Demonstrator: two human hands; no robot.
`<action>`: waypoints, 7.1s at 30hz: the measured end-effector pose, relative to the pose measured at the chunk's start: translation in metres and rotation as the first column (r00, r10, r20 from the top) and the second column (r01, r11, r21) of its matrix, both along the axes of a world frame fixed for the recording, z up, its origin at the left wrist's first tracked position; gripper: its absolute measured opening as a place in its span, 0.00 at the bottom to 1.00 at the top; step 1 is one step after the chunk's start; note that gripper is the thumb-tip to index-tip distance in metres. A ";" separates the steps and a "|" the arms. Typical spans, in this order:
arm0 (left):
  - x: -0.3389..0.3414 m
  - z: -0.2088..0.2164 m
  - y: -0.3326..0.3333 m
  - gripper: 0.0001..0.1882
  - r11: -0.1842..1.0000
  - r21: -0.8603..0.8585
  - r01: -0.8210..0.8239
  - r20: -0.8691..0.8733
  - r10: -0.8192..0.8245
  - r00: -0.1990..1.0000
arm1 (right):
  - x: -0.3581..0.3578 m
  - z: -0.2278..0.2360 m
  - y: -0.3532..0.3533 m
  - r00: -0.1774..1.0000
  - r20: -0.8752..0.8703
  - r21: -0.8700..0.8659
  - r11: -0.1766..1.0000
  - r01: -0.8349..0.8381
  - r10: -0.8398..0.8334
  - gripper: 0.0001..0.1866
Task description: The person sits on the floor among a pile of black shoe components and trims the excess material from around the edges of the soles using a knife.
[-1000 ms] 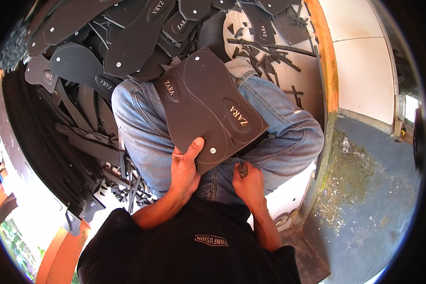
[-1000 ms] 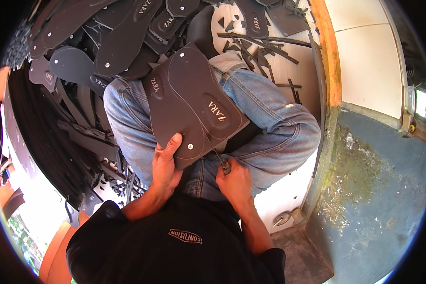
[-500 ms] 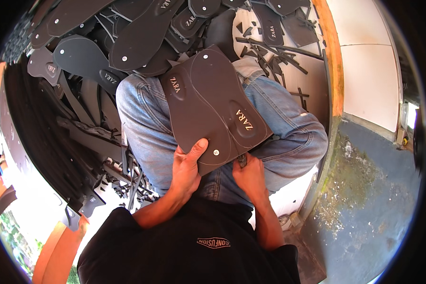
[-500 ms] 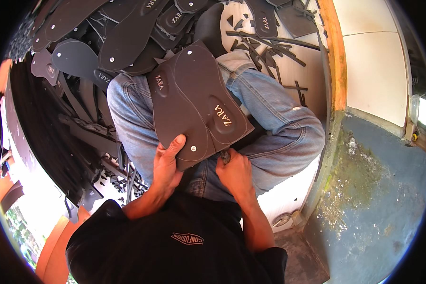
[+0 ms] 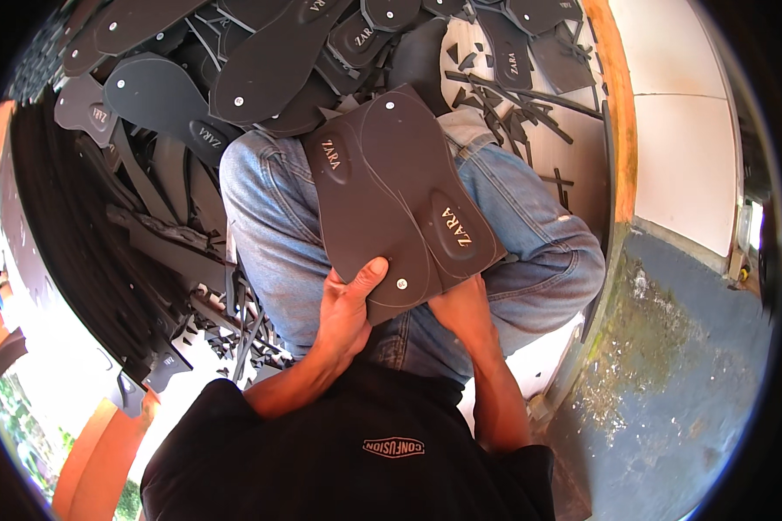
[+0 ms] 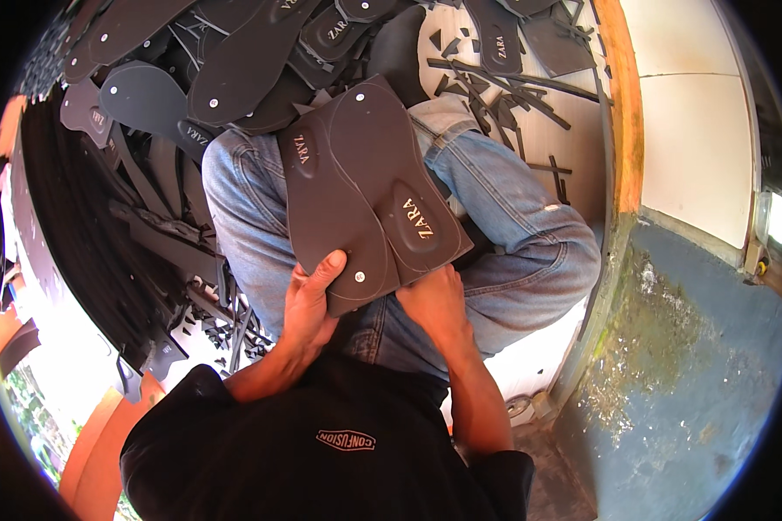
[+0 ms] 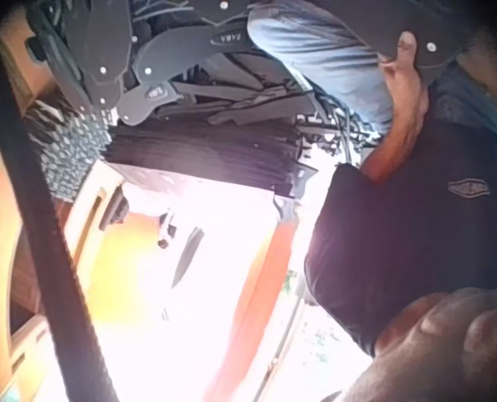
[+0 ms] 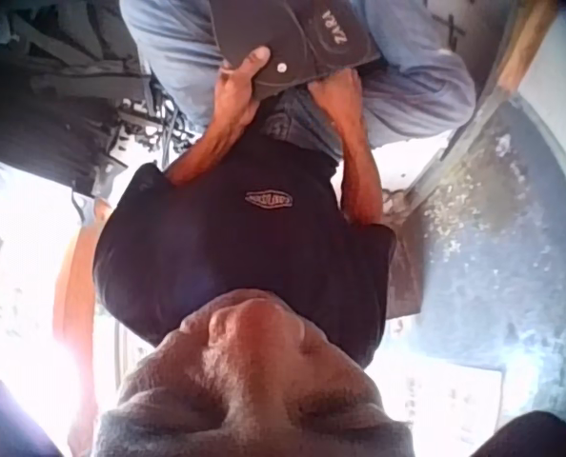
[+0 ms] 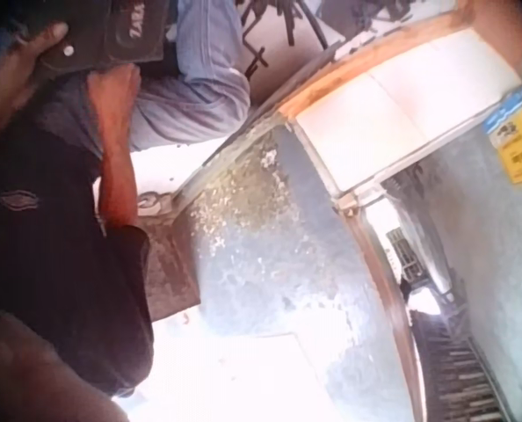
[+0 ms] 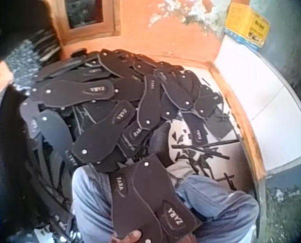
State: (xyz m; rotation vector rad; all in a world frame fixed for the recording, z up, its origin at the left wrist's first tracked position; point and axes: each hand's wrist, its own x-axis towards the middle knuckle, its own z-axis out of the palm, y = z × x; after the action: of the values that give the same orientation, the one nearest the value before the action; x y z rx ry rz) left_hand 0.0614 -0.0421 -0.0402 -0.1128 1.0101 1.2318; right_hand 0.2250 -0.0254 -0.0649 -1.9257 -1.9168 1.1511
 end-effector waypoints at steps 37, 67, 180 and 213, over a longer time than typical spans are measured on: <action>0.007 0.006 0.009 0.11 0.999 -0.031 0.041 0.043 -0.040 0.998 | -0.020 -0.043 0.049 0.952 -0.205 0.448 0.886 -0.114 0.226 0.14; 0.042 0.036 0.015 0.12 0.993 -0.017 0.116 0.142 -0.112 0.984 | -0.064 -0.031 0.081 0.958 -0.270 0.320 0.947 -0.008 0.099 0.14; -0.070 0.007 0.066 0.11 0.953 0.011 0.303 -0.302 -0.286 0.909 | 0.008 0.043 -0.035 0.932 -0.311 -0.171 0.975 0.139 -0.188 0.20; -0.045 0.027 0.049 0.15 0.979 0.202 -0.025 -0.131 0.053 0.990 | 0.062 0.025 0.007 0.793 -0.283 -0.014 0.829 0.559 -0.539 0.20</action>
State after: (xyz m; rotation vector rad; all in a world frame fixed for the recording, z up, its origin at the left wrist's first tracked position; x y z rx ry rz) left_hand 0.0162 0.0065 -0.0136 0.1097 0.9990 1.3845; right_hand 0.2869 -0.0183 -0.0398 -1.9625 -1.1165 1.0731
